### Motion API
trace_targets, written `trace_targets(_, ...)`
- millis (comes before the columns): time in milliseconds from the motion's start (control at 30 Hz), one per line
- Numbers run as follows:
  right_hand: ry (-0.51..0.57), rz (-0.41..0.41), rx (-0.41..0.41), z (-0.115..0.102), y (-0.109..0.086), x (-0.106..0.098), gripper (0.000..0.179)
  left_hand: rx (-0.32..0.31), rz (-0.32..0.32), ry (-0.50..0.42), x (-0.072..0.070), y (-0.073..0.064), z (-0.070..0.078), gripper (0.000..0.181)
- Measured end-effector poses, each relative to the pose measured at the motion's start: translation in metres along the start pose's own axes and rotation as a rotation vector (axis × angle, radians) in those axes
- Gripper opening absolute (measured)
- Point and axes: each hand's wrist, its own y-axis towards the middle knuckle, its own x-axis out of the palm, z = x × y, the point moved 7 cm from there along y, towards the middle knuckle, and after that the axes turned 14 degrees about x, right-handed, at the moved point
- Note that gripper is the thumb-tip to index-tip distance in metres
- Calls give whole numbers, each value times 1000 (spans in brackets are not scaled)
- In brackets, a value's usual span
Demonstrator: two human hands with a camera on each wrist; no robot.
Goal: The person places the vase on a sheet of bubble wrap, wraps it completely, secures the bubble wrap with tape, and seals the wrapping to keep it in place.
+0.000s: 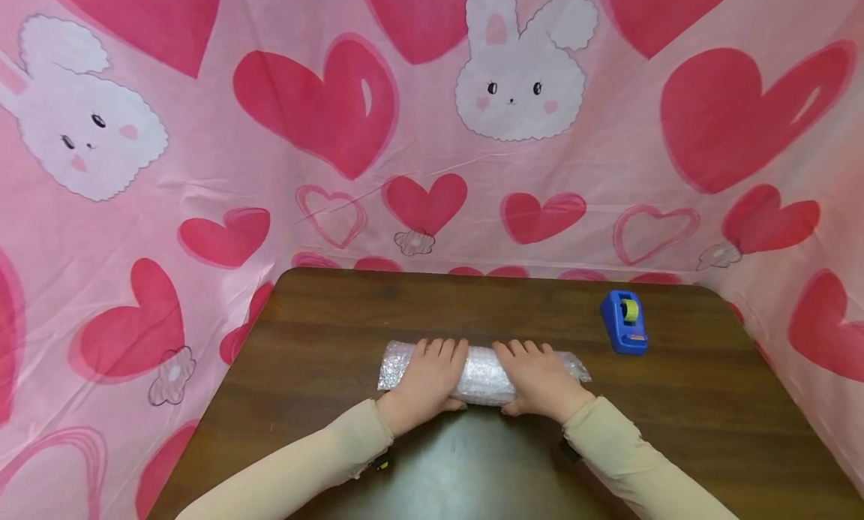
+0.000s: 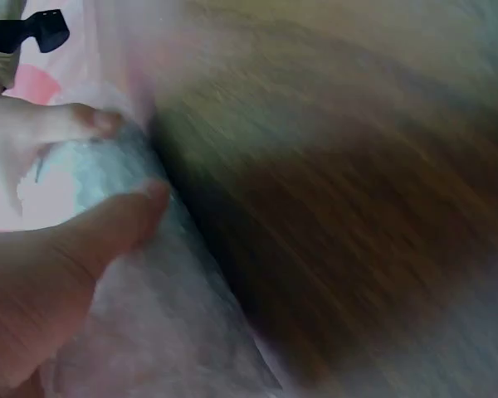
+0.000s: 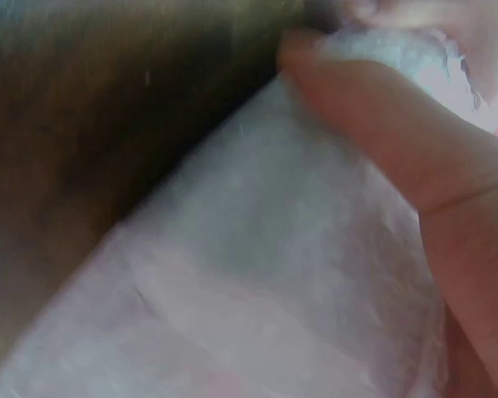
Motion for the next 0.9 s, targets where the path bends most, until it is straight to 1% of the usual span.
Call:
trace_targets(67,-16,7,-20,-1,1,0,92,-3,-3,37,0,0,0,106)
trace_targets(167,-2,-25,-34,-1,3,1,86,7,-34,30,0,1,0,105)
trace_targets(300,61,-145,-24,2,5,4,79,31,-102,-72,-1,2,-1,104)
trace_targets(400,99,-211,-26,3,7,4,74,36,-133,-142,0,2,-2,103)
trace_targets(500,126,-245,-26,4,8,4,70,30,-129,-166,0,2,-2,101)
trace_targets(567,136,-260,-15,6,9,3,69,23,-123,-163,1,3,-3,103)
trace_targets(633,141,-273,-1,8,10,4,69,10,-105,-152,2,3,-3,103)
trace_targets(733,142,-277,17,10,11,4,74,-10,-74,-120,4,3,-2,103)
trace_targets(833,125,-237,21,8,9,2,79,-21,-34,-90,4,2,-1,96)
trace_targets(900,86,-170,10,5,5,0,80,-17,-23,-82,5,2,0,93)
